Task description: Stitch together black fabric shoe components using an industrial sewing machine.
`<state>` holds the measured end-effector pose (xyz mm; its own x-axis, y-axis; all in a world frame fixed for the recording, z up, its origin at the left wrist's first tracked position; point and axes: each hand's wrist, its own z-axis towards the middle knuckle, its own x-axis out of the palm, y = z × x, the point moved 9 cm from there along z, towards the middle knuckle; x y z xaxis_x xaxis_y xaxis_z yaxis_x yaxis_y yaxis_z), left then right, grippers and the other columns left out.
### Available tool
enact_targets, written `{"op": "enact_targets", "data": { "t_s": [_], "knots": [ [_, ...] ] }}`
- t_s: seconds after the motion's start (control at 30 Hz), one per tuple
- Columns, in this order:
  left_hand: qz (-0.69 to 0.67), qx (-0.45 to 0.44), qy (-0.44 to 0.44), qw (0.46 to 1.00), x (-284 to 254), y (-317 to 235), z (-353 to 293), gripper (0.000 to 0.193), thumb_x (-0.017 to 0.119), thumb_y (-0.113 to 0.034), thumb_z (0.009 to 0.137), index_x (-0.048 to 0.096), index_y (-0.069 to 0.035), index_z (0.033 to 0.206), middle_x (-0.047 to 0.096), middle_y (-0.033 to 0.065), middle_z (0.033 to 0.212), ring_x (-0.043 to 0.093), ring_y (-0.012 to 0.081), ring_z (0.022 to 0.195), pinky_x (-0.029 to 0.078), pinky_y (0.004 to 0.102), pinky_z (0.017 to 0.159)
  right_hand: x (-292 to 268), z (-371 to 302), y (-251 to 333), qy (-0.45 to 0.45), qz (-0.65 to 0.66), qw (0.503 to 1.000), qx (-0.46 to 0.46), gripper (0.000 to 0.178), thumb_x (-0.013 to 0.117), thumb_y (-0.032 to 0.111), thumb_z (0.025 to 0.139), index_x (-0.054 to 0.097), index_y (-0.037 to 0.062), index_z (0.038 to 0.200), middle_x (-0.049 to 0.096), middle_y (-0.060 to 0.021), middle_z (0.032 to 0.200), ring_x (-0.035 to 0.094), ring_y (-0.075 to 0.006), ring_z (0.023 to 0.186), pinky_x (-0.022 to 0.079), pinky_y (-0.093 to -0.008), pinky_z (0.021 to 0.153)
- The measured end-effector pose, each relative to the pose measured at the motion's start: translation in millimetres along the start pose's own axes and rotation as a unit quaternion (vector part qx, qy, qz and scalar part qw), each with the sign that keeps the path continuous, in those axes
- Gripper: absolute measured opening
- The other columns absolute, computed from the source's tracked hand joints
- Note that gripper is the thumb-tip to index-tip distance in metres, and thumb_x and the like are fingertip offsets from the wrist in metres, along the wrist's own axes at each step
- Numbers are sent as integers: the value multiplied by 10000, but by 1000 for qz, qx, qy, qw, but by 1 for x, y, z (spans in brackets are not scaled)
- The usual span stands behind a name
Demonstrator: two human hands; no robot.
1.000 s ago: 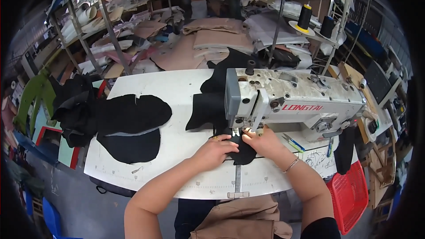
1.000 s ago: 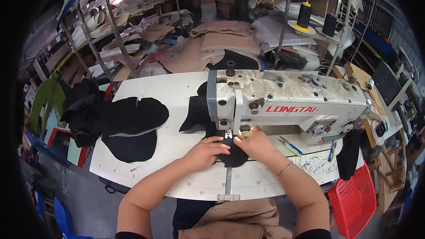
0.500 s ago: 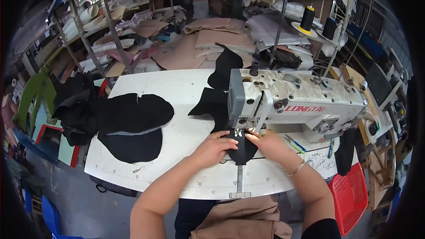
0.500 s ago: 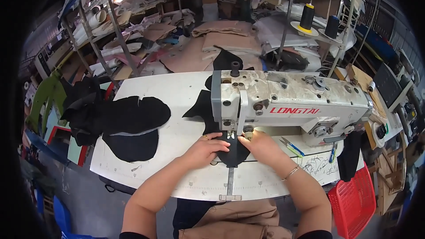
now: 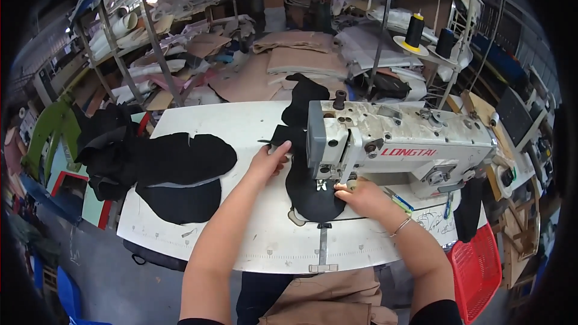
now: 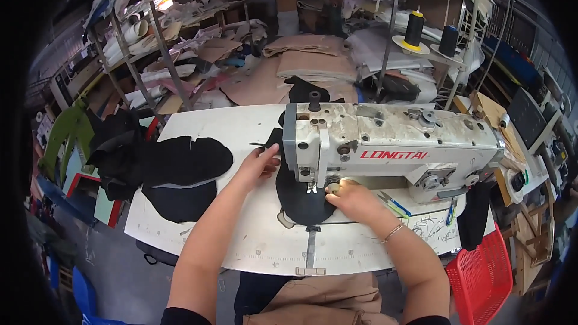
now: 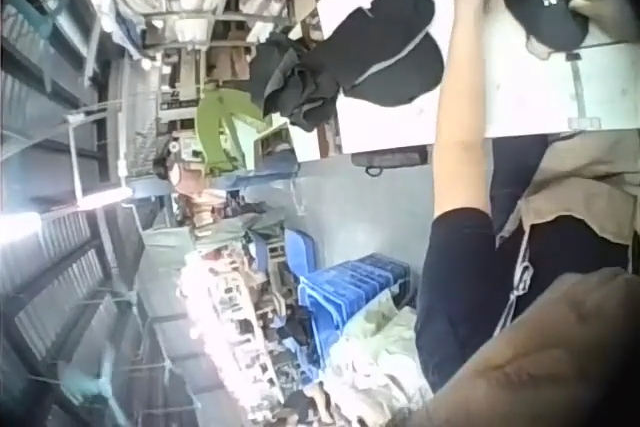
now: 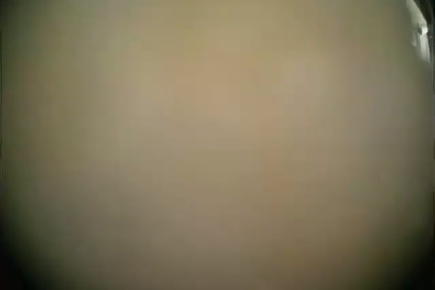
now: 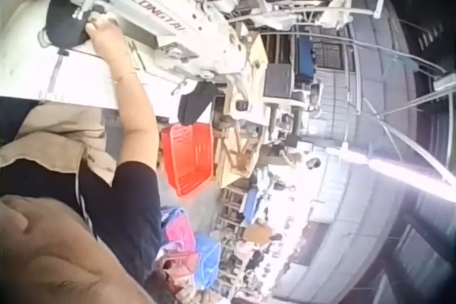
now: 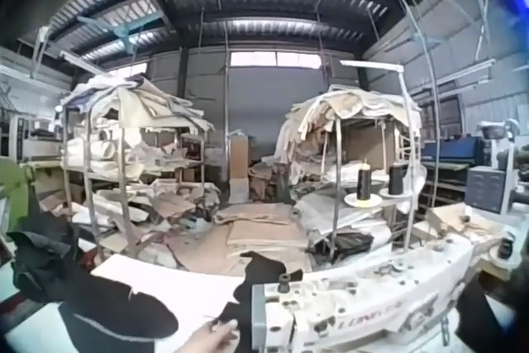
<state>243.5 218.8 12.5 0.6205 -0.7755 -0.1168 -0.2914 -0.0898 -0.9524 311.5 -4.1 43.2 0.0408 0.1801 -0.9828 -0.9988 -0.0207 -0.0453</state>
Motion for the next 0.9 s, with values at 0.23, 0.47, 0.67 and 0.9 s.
{"op": "enact_targets", "data": {
  "t_s": [0.23, 0.47, 0.67, 0.9],
  "knots": [
    [-105, 15, 22, 994, 20, 9, 8, 969, 659, -568, 761, 234, 7, 1414, 594, 85, 1043, 587, 150, 829, 497, 275, 722, -1, -7, 2, -90, 30, 995, 22, 231, 556, 69, 735, 602, 99, 959, 548, -71, 820, 566, -237, 870, 484, -361, 719],
    [-134, 46, 48, 989, 22, 2, -2, 611, 601, -525, 832, 453, -45, 1180, 577, 59, 1102, 571, 163, 1003, 471, 320, 850, -8, -5, 5, -101, 24, 994, 24, 179, 556, 64, 717, 584, 98, 891, 545, -69, 809, 563, -244, 824, 484, -354, 697],
    [-141, 49, 57, 987, 25, 0, -3, 594, 601, -519, 836, 461, -41, 1161, 570, 76, 1113, 572, 180, 1016, 461, 333, 872, -7, -5, 4, -110, 38, 993, 20, 197, 548, 54, 731, 587, 89, 920, 557, -84, 863, 567, -254, 845, 486, -359, 701],
    [-148, 39, 52, 987, 23, 4, -1, 680, 625, -555, 799, 464, -40, 1213, 560, 74, 1174, 576, 185, 1012, 448, 314, 865, 4, -7, 0, -62, 17, 997, 52, 222, 548, 46, 739, 589, 84, 954, 579, -81, 932, 571, -257, 856, 491, -359, 709]
  ]
}}
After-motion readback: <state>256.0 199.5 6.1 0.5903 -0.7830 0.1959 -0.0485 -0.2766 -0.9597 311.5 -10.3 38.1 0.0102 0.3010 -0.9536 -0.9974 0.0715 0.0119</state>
